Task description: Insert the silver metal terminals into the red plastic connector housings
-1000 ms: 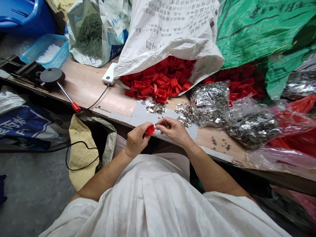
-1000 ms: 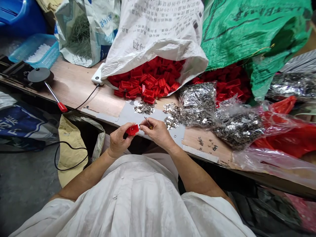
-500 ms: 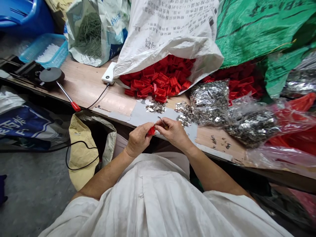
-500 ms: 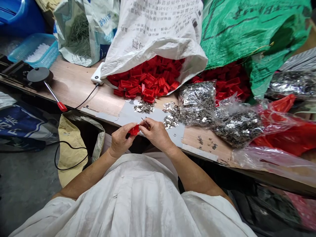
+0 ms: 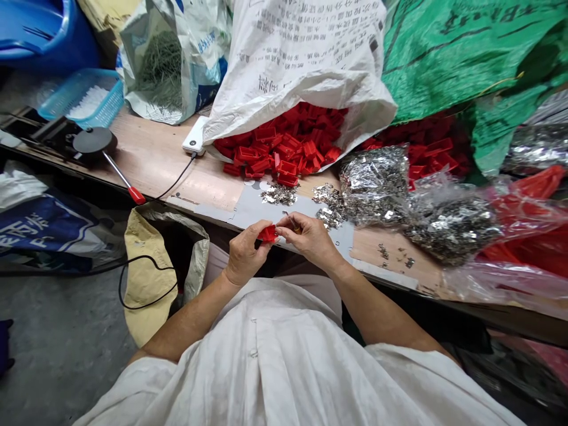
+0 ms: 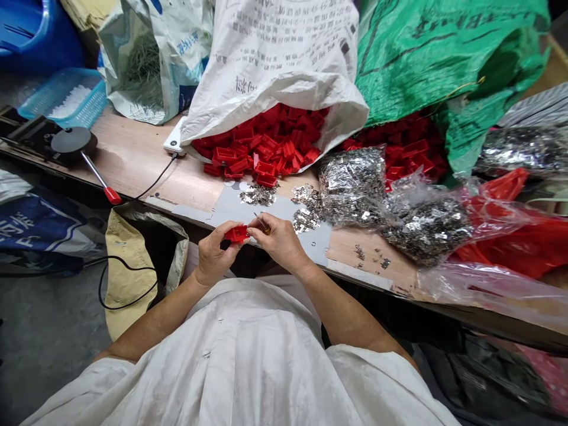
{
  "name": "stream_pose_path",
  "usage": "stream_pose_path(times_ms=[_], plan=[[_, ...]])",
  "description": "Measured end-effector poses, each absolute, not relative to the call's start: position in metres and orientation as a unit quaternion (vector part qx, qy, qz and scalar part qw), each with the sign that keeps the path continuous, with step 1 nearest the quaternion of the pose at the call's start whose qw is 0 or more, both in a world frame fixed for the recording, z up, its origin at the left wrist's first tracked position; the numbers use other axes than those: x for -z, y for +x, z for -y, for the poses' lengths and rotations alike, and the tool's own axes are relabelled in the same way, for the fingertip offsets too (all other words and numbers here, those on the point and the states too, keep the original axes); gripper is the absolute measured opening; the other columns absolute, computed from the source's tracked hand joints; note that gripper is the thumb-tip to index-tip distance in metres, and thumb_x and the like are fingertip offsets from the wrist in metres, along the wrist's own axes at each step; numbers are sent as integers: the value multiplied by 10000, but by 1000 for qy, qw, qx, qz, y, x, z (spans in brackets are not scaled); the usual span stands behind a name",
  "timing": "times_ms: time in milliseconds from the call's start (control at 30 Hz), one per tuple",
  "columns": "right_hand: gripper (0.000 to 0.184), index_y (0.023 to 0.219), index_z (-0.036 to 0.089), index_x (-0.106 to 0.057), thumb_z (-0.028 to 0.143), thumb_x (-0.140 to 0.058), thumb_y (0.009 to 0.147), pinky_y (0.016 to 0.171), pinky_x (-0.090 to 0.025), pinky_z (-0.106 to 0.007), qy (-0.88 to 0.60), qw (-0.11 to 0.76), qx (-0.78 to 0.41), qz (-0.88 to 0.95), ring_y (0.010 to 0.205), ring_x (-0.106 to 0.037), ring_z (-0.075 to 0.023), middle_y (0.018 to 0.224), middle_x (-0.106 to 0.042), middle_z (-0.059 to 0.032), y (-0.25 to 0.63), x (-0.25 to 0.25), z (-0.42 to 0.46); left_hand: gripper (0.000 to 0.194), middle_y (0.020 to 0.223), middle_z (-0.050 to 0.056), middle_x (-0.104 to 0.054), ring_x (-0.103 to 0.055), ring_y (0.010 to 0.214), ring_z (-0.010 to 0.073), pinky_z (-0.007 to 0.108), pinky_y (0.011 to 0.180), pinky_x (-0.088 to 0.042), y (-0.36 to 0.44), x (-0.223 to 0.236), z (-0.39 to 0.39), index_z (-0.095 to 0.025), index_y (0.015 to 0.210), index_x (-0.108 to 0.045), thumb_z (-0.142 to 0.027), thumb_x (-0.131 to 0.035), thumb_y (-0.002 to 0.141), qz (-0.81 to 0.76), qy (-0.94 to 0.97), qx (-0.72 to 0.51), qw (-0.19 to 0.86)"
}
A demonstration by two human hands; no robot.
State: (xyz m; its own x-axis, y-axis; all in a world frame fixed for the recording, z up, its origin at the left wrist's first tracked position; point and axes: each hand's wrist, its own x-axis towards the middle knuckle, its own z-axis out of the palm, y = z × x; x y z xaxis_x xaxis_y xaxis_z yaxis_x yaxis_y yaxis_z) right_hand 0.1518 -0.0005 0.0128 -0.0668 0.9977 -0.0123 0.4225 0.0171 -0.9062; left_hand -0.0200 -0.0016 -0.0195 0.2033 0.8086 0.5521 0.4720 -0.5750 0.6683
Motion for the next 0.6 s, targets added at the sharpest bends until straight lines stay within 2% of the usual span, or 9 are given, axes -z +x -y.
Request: stream_pose_path(times_ms=[267,367,500,600], plan=[[282,753,190,-606,454,-706,754,549,-460,-246,-543,385,-490,562,569,-544,-103,724,-628,3,156,-4,-4,337,1026,35,-717,-702,887,138,257,809,-567,-20,21,4,-214,1130,-558,-323,-679,835,-421,721,-486,258],[315,825,197,-571,470,-708,748,504,-426,-219,-518,385,-561,518,564,-531,-88,739,-595,20,155,-3,-4,327,1027,44,-714,-698,902,148,272,813,-565,-20,22,3,-215,1120,-564,-323,-680,834,-415,726,-490,248],[390,989,217,-522,510,-668,778,405,-304,-179,-456,327,-685,465,516,-463,-82,656,-539,51,155,-3,-3,311,1086,72,-695,-643,1079,195,359,939,-529,-19,23,0,-217,1105,-575,-321,-680,832,-380,747,-502,216],[384,970,204,-534,510,-668,781,423,-317,-183,-423,332,-698,473,542,-444,-80,685,-517,45,158,-2,-3,277,1106,78,-686,-573,1199,217,427,1026,-474,-21,22,0,-221,1122,-574,-282,-634,858,-349,758,-496,239]])
